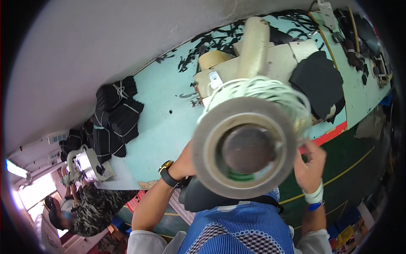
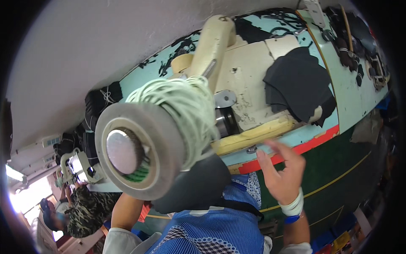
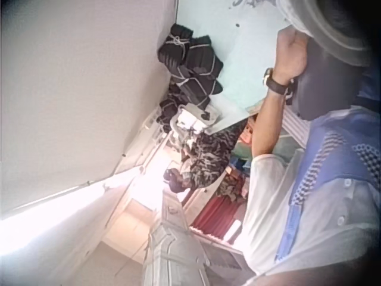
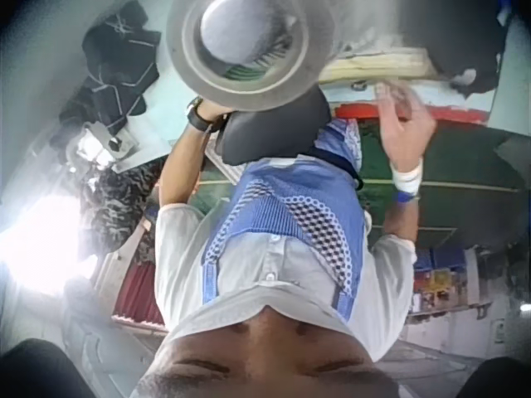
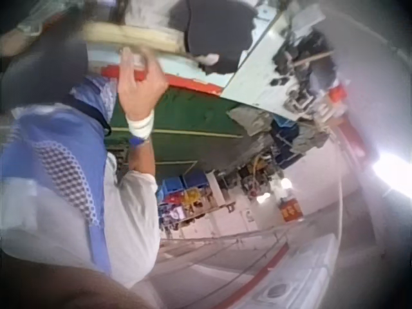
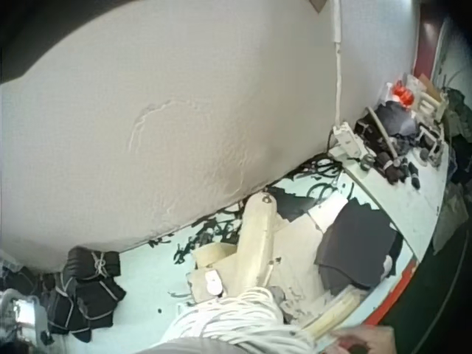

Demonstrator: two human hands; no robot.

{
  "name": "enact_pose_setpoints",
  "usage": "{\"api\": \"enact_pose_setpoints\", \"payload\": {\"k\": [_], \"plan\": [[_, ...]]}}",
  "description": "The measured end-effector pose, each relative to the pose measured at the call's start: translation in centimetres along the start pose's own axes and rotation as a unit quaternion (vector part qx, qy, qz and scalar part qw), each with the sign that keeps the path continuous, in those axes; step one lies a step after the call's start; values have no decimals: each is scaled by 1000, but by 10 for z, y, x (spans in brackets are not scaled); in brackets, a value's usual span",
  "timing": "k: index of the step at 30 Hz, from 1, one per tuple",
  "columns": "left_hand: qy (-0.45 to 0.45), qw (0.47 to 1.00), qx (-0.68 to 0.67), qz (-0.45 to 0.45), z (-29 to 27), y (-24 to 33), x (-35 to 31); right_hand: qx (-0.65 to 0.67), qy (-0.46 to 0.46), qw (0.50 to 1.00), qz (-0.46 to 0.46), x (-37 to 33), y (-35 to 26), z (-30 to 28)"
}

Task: The person picks up black fabric pieces and feeds them one by one through a skiving machine to skive their edges.

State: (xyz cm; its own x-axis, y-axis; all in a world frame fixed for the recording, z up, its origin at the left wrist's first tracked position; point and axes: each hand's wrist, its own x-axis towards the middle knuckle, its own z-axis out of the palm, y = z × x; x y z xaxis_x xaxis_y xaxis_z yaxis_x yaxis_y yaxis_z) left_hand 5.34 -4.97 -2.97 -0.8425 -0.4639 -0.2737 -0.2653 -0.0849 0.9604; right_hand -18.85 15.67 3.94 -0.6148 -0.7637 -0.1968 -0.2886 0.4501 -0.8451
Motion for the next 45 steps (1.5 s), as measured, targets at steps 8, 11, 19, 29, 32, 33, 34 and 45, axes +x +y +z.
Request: {"api": "enact_pose_setpoints", "payload": {"k": [8, 11, 19, 29, 32, 33, 34, 45], "plan": [[-22, 999, 31, 29, 10, -8, 2, 128, -3, 984, 125, 0, -3, -4], [-4, 997, 63, 33, 5, 1, 0, -87, 412, 903, -85, 8, -44, -45], [-79, 995, 65, -4, 8, 15, 28, 197, -5, 976, 89, -7, 23, 13], [-42, 996, 44, 62, -34, -35, -23, -94, 394, 906, -122, 9, -40, -57], [-39, 990, 120, -70, -45, -56, -15, -237, 262, 911, -212, 41, -40, -64], [-45, 989, 118, -79, -31, -45, -5, -289, 179, 905, -257, 47, -22, -56], [-41, 989, 117, -85, -23, -37, 0, -231, 167, 927, -242, 40, -13, -38], [-26, 976, 70, -205, -10, -4, 4, -117, 267, 954, -75, -3, -44, -56]]}}
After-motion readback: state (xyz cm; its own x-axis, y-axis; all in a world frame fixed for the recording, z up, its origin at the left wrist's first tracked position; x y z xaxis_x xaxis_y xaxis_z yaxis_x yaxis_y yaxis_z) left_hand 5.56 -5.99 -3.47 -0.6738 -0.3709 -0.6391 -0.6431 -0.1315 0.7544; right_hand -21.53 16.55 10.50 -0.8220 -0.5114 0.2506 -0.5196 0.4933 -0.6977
